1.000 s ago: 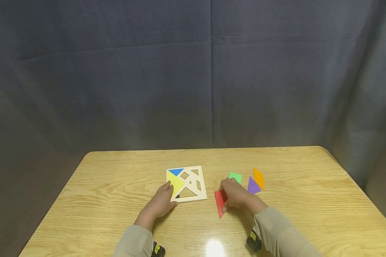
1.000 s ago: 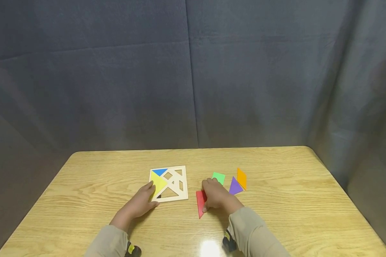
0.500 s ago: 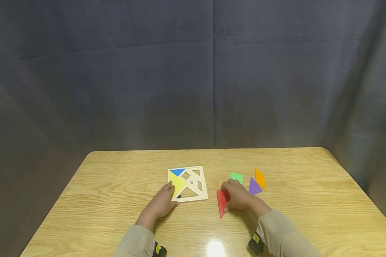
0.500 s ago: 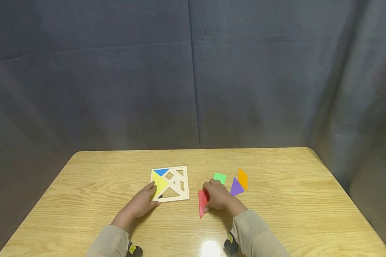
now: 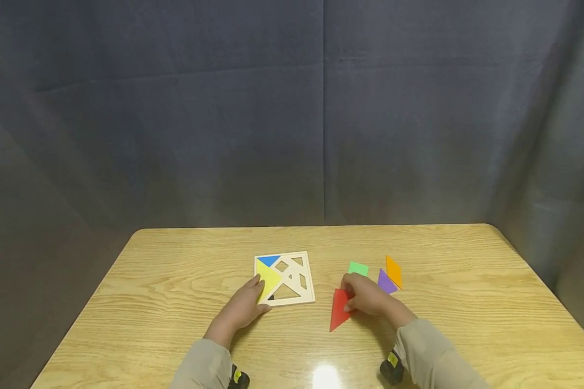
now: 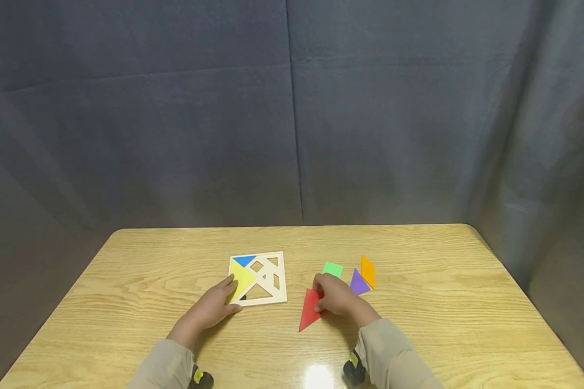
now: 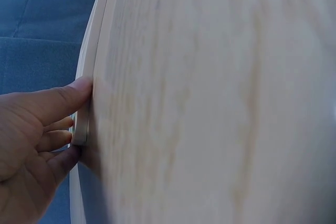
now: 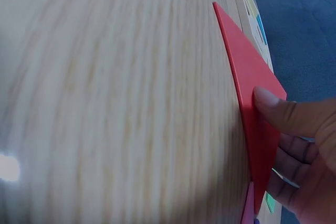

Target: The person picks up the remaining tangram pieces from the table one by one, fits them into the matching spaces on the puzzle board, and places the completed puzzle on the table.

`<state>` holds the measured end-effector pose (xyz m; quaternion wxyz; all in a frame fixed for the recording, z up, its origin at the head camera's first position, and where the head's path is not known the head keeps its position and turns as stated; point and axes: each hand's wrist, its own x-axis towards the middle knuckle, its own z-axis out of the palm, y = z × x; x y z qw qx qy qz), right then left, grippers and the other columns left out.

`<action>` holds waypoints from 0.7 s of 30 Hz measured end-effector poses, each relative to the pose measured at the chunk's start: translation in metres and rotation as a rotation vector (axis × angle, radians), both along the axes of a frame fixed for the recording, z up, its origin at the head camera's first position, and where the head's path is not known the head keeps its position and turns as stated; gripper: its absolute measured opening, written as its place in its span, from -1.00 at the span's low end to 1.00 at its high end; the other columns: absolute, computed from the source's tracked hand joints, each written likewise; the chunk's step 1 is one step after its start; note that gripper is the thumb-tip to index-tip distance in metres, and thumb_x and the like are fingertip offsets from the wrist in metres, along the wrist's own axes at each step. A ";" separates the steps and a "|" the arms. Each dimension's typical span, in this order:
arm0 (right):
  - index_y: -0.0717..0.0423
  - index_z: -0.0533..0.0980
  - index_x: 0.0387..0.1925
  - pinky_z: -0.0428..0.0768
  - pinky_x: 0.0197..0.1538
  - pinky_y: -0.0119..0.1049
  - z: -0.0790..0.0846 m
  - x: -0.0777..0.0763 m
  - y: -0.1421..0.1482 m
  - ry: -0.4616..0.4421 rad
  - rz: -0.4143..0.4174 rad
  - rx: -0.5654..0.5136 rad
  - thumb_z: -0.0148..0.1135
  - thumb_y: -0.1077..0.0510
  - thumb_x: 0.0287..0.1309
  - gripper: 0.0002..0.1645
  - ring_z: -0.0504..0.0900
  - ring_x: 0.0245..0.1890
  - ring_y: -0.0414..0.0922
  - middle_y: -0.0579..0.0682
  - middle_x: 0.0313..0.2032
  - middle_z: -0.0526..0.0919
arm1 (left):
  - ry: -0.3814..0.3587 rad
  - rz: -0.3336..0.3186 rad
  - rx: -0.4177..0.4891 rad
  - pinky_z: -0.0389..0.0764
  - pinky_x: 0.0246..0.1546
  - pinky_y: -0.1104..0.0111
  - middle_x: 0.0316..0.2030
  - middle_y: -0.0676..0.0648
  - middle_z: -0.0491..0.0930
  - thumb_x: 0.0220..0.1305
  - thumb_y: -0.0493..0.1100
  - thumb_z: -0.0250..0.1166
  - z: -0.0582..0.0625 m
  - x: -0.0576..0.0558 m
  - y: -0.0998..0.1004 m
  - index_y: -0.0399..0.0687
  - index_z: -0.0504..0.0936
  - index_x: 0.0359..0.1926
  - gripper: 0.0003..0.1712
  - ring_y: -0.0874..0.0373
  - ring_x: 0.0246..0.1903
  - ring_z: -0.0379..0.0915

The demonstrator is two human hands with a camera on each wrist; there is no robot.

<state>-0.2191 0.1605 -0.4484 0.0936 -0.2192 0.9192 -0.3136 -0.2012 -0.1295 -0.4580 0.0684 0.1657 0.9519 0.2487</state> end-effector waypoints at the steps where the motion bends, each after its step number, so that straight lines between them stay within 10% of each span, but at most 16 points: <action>1: 0.14 0.35 -0.51 0.33 -0.42 -0.32 0.000 0.000 0.001 -0.008 -0.002 -0.002 0.35 0.36 -0.31 -0.68 0.30 -0.50 -0.14 -0.07 -0.56 0.34 | 0.000 -0.001 0.000 0.13 0.13 0.09 0.20 -0.33 0.06 0.07 -0.08 0.21 0.000 0.000 0.000 -0.45 0.22 0.13 -0.29 -0.19 0.16 0.01; 21: 0.14 0.35 -0.49 0.42 -0.29 -0.27 0.003 0.004 0.008 -0.101 0.008 -0.076 0.19 0.45 -0.15 -0.76 0.37 -0.42 -0.13 -0.08 -0.50 0.40 | 0.014 -0.010 0.023 0.17 0.10 0.08 0.19 -0.33 0.09 0.04 -0.10 0.23 0.002 0.001 -0.002 -0.36 0.27 0.13 -0.33 -0.20 0.14 0.05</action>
